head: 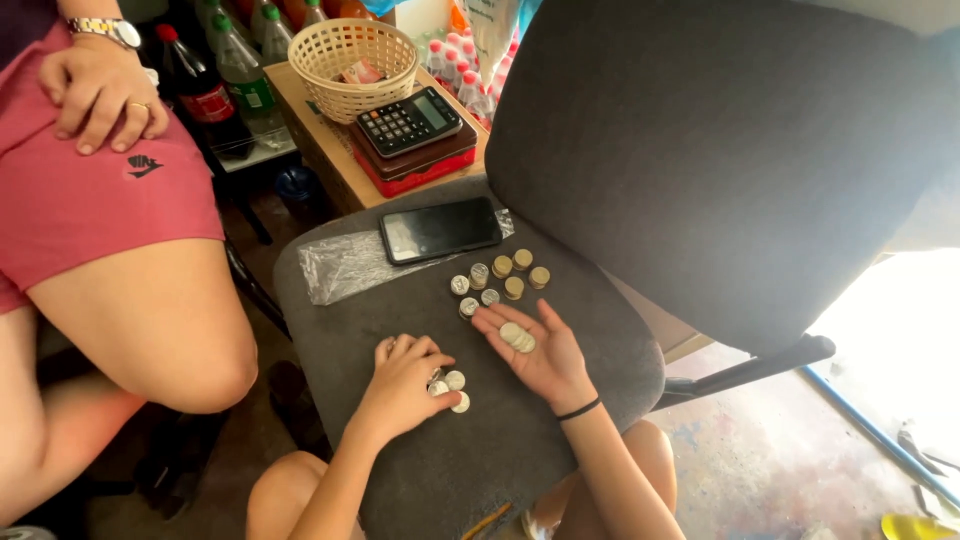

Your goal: The person sorts and stacks coins on a chair seat, separating them into piles by denomination. They repeatedly pick up coins, align them, and place them into neat stacks while occasionally adjusting the arrangement.

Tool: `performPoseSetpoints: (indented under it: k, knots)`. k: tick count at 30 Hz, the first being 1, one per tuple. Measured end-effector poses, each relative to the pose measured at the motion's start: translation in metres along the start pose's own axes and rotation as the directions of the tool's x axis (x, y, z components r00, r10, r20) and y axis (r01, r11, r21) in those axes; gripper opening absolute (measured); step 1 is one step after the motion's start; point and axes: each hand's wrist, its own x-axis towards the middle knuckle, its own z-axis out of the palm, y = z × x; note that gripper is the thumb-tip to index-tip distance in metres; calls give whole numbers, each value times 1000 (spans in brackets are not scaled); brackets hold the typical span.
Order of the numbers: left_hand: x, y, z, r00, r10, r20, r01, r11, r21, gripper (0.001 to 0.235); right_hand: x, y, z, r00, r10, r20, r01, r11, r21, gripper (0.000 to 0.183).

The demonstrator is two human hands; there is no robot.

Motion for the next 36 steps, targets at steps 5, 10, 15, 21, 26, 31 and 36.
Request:
performPoseSetpoints:
  k: [5,10,15,21,26,31,36]
  knots:
    - [2,14,-11,996,-67,66,67,998,-7,42,-15,-12,10,999,-38,-37,39,999,32,72]
    - [12,11,2,993,-77,90,78,997,-8,25,-12,-12,8,998,-47,-49,48,999,22,71]
    - [7,13,2,983,4,-183,-3,1000,6,8,-16,-14,9,996,-76,-54,78,996,33,67]
    - [-21,11,63,962,216,-169,-157,939,307,9,-22,-14,13,999,-35,-5,35,972,231,67]
    - [-26,21,64,958,281,-61,-222,858,463,9,-27,-10,21,1000,-23,3,22,988,154,68]
    - [-15,26,55,893,425,-150,-248,741,624,13,-28,-10,20,1000,2,15,-3,998,62,70]
    - [2,48,5,717,150,-681,-250,967,-50,4,-17,1,10,1000,3,22,-3,1000,8,71]
